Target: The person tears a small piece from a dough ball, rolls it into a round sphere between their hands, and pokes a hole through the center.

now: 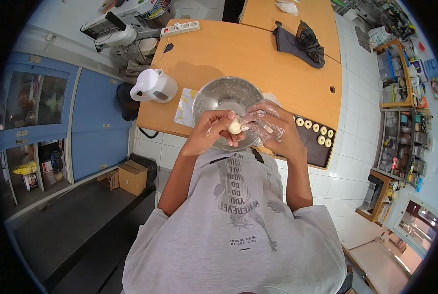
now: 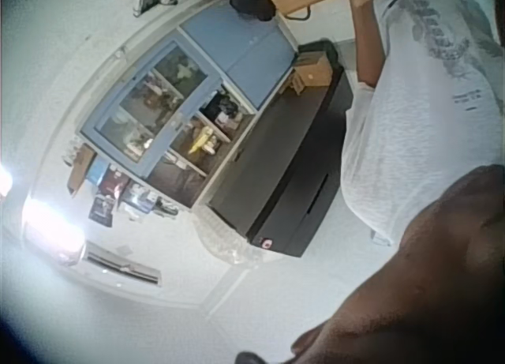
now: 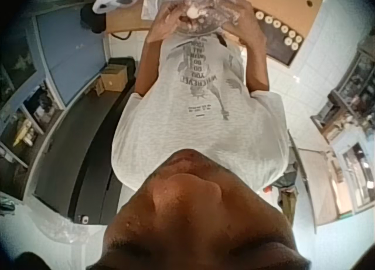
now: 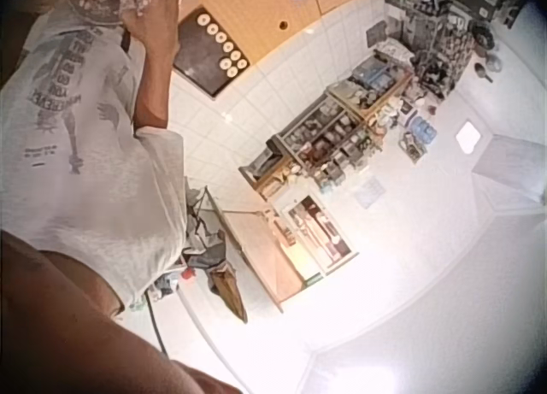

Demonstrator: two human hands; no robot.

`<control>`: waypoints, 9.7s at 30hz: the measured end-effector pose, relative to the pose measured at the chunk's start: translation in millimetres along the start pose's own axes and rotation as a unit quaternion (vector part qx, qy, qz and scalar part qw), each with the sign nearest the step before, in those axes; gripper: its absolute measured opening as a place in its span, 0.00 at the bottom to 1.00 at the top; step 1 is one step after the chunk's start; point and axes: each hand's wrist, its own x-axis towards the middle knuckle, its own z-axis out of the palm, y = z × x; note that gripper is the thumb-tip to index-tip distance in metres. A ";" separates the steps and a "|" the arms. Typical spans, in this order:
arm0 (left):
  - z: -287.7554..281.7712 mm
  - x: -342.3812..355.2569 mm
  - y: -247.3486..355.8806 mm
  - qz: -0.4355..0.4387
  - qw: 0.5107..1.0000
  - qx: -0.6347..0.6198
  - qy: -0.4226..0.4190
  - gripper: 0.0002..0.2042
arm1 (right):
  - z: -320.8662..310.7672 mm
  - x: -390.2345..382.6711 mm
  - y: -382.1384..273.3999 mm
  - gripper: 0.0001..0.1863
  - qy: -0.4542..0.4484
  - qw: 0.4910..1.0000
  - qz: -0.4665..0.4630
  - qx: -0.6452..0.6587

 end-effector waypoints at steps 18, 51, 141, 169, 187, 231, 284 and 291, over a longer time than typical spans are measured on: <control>0.9 1.3 -2.9 0.143 0.987 -0.017 0.077 0.18 | 16.2 0.3 2.7 0.19 0.111 0.993 -0.005 -0.039; 7.6 1.1 -8.2 0.102 0.986 -0.119 0.051 0.24 | 5.8 4.6 0.0 0.20 0.113 0.993 -0.032 -0.013; 10.7 0.5 2.3 0.044 0.997 -0.047 0.045 0.23 | -10.3 7.9 -4.4 0.18 -0.012 0.998 -0.035 -0.043; 10.6 2.7 -11.7 0.173 0.972 -0.131 0.086 0.18 | 11.2 7.2 -3.7 0.20 0.122 0.991 -0.056 -0.015; 20.5 14.8 -0.2 0.059 0.960 -0.268 0.054 0.35 | 43.2 6.0 5.9 0.24 0.087 0.986 -0.099 -0.099; 46.9 19.6 25.2 0.233 0.939 -0.132 0.216 0.33 | 111.5 32.9 -23.6 0.22 0.226 0.949 -0.060 0.210; -40.2 13.1 26.3 0.197 0.957 -0.213 0.002 0.37 | 177.0 65.2 -43.1 0.19 0.264 0.963 -0.020 0.054; 13.8 -5.6 -6.6 0.088 0.937 -0.337 0.022 0.32 | 119.7 42.7 -16.4 0.18 0.243 0.970 0.001 0.001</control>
